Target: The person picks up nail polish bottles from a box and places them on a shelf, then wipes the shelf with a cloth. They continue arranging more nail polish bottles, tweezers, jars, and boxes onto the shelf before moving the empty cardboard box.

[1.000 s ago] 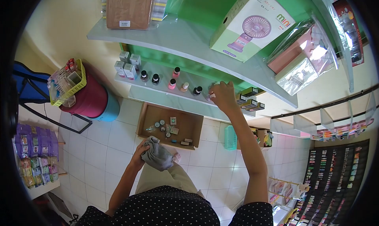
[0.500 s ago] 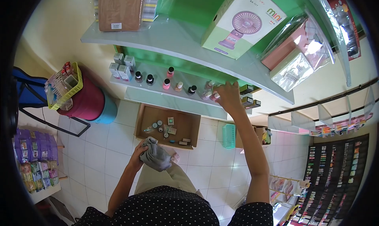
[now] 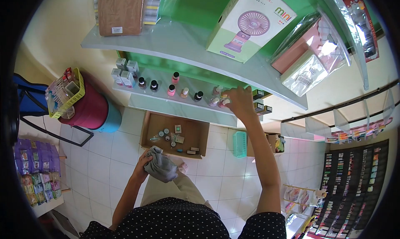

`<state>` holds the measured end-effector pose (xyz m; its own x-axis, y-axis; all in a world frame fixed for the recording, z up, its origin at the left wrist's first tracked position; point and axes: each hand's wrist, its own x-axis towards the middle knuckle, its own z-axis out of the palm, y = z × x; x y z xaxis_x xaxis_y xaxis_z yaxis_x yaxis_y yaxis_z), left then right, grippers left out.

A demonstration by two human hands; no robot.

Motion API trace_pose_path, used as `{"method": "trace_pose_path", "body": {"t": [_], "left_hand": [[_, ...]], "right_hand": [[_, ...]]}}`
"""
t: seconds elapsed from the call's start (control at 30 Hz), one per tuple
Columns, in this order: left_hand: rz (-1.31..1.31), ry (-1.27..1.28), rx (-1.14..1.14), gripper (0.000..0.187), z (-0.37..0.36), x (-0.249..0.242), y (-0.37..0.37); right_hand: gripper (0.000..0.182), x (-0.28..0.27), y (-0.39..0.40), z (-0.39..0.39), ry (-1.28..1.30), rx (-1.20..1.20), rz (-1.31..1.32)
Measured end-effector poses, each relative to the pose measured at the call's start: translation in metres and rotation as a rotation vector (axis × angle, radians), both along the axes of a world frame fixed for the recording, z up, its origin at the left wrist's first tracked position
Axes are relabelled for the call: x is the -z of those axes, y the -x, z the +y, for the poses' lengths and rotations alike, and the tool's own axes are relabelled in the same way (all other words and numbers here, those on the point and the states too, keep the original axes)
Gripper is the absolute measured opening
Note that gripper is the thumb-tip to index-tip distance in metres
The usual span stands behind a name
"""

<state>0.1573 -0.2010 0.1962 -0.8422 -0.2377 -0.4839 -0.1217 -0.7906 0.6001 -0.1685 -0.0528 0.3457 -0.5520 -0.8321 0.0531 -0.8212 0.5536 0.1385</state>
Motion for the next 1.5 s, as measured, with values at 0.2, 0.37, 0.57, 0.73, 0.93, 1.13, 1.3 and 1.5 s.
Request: {"method": "trace_pose_path", "body": {"t": [0.2,0.37,0.57,0.73,0.93,1.13,1.3,1.5], "left_hand": [[0.002,0.001,0.017,0.04,0.002,0.0,0.003],[-0.014,0.002,0.038,0.041,0.003,-0.002,0.006],[0.011,0.0,0.01,0.043,0.002,-0.004,0.003],[-0.001,0.002,0.012,0.042,0.003,-0.002,0.003],[0.015,-0.004,0.014,0.042,0.003,-0.001,0.005],[-0.016,-0.007,0.033,0.042,0.006,-0.002,0.008],[-0.008,-0.003,-0.002,0.037,0.005,-0.002,0.004],[-0.013,0.004,-0.002,0.033,0.006,-0.005,0.005]], "right_hand": [[0.032,-0.007,0.033,0.002,0.245,0.058,-0.195],[0.029,0.007,0.052,-0.009,0.087,0.067,-0.372],[0.026,0.008,0.05,-0.012,0.021,0.034,-0.338],[0.03,0.004,0.047,-0.012,-0.057,0.034,-0.319],[0.035,-0.004,0.046,-0.012,0.215,0.092,-0.41],[0.021,0.014,0.046,-0.037,0.082,-0.039,-0.352],[0.018,0.012,0.042,-0.037,0.089,-0.015,-0.388],[0.025,0.001,0.032,-0.033,0.154,-0.019,-0.338]]}}
